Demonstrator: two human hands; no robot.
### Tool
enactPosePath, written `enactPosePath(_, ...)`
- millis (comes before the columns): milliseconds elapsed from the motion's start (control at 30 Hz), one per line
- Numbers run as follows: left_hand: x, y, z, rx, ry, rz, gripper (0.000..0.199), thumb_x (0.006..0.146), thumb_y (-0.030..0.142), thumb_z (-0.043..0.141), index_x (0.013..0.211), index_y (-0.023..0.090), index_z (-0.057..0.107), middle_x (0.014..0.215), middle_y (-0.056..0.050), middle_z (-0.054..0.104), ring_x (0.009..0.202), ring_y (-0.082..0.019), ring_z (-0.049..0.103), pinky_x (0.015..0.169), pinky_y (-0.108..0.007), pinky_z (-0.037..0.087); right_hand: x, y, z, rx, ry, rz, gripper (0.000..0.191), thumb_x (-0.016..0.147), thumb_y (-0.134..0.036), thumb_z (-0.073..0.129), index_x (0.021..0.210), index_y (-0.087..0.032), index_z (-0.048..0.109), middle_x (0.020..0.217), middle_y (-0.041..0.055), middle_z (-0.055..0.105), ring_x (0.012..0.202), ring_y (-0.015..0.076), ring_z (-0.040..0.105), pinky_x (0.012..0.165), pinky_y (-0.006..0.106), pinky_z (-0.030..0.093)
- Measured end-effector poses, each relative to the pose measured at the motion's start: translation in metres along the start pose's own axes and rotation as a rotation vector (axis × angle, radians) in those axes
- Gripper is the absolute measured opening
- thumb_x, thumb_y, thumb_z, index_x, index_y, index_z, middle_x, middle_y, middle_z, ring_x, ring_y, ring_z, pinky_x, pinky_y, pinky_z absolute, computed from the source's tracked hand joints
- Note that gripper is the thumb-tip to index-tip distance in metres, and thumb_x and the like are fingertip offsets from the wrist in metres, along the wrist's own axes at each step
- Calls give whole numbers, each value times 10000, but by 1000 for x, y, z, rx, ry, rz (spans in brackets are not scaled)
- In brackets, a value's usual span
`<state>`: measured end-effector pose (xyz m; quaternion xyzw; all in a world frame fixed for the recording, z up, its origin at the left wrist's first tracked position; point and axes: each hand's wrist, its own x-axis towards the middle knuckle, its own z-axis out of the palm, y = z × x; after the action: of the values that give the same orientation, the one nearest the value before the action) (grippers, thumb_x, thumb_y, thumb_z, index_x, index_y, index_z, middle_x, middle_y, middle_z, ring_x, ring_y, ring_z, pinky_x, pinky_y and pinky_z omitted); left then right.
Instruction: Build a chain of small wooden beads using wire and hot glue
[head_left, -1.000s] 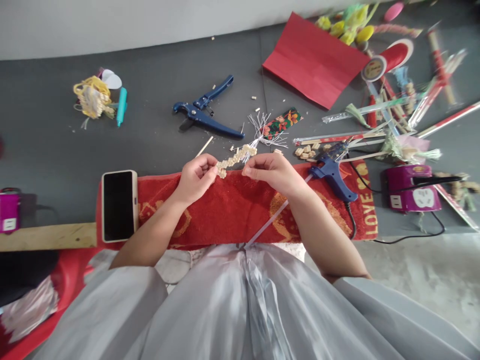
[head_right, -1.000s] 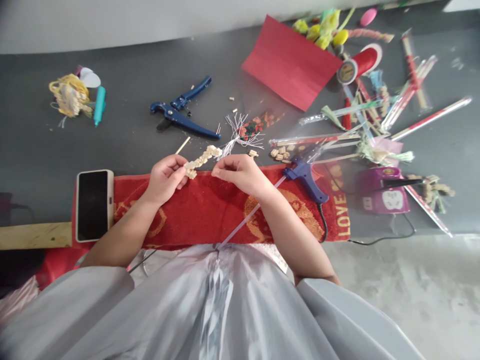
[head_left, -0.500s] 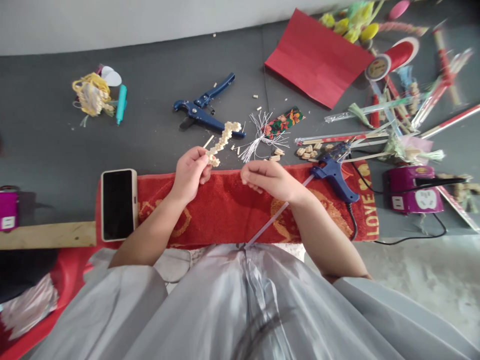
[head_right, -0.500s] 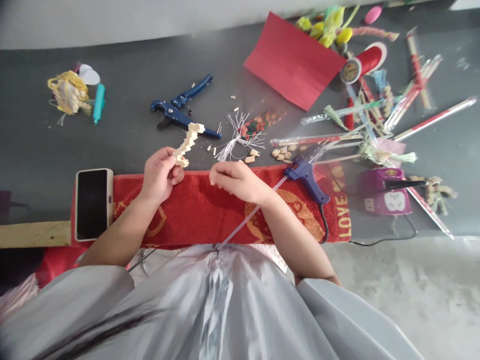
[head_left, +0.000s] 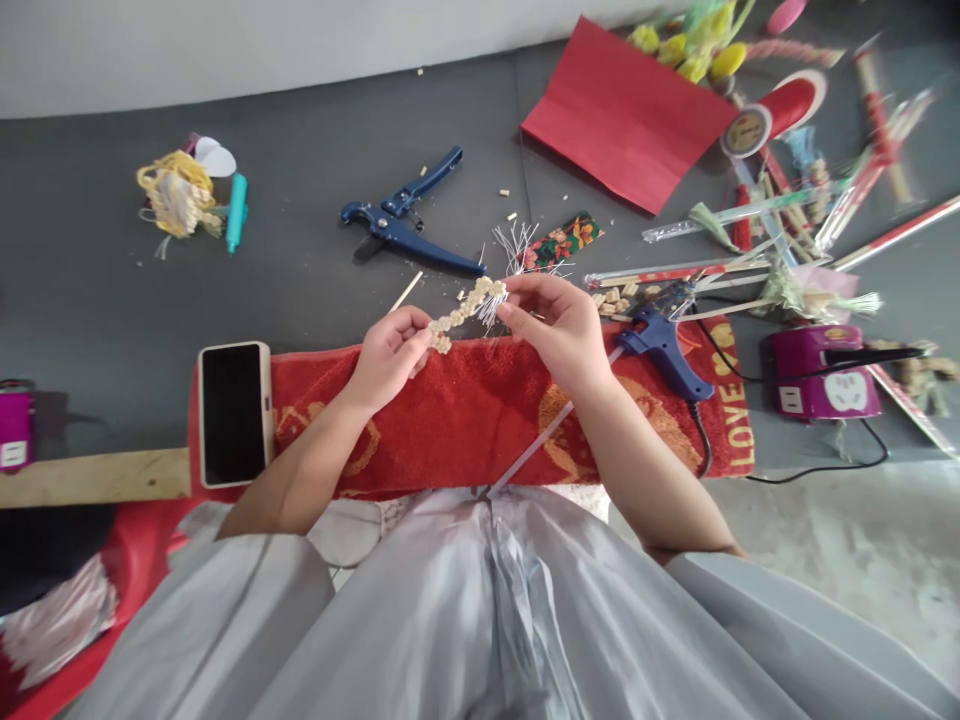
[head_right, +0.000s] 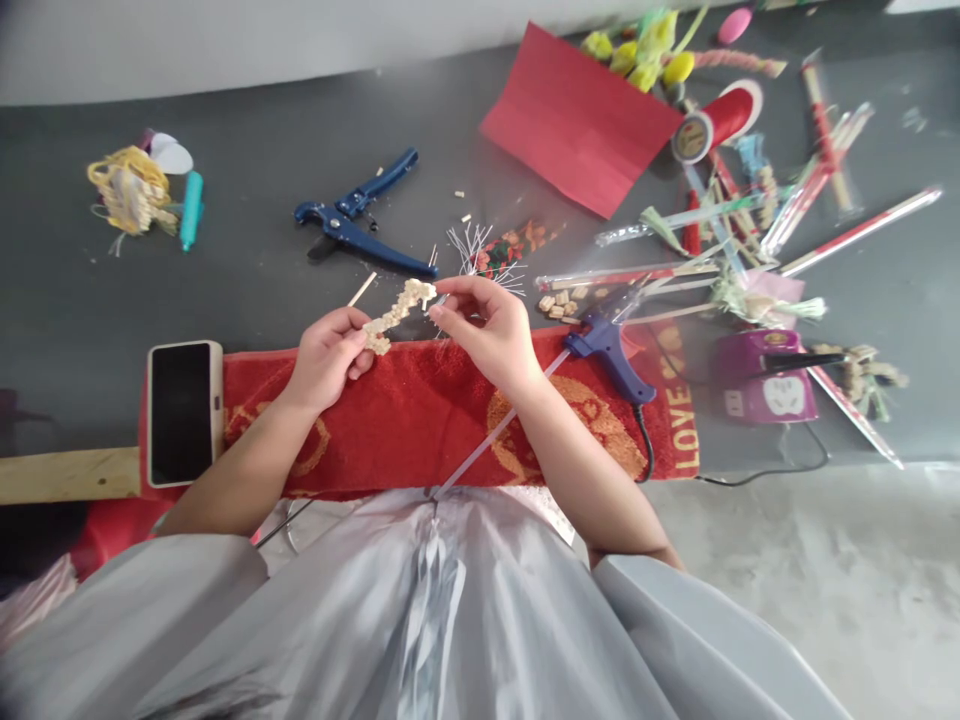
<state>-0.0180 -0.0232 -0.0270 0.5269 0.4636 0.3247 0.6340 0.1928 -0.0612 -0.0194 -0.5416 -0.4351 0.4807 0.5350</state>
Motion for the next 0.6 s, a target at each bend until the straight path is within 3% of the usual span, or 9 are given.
enactPosePath(100,-1,3,1,20,-21,-13,178,694,324,646,745,203,526,488,94,470,391,-37,391,356,-144,269,0,1,-1,-45,13,-16,339,761,-480,832,966,-232,728,788,-18,644,716,119,586,680,287,540)
enactPosePath(233,-2,4,1,32,-28,-22,180,700,331,647,746,204,527,492,91,472,395,-41,388,358,-150,269,0,-1,0,-118,36,-46,253,786,-459,783,818,-220,708,786,8,659,727,140,591,675,309,516)
enactPosePath(367,-1,-1,-3,9,-30,-15,178,734,342,646,760,206,534,508,86,472,405,-45,392,368,-155,277,0,-1,-1,-145,67,-64,247,815,-459,754,777,-224,686,749,8,644,655,133,562,625,314,485)
enactPosePath(467,0,-5,-6,-16,-29,-6,163,770,339,636,771,207,539,527,78,489,411,-45,399,387,-161,300,5,5,-9,-97,190,-133,251,854,-482,733,805,-239,693,748,3,624,620,125,552,612,322,490)
enactPosePath(600,0,-6,-8,-19,-22,-16,163,793,347,623,773,213,532,506,78,470,408,-48,389,400,-163,300,17,20,-29,-22,373,-278,298,891,-558,689,898,-261,701,816,23,614,737,165,629,675,356,547)
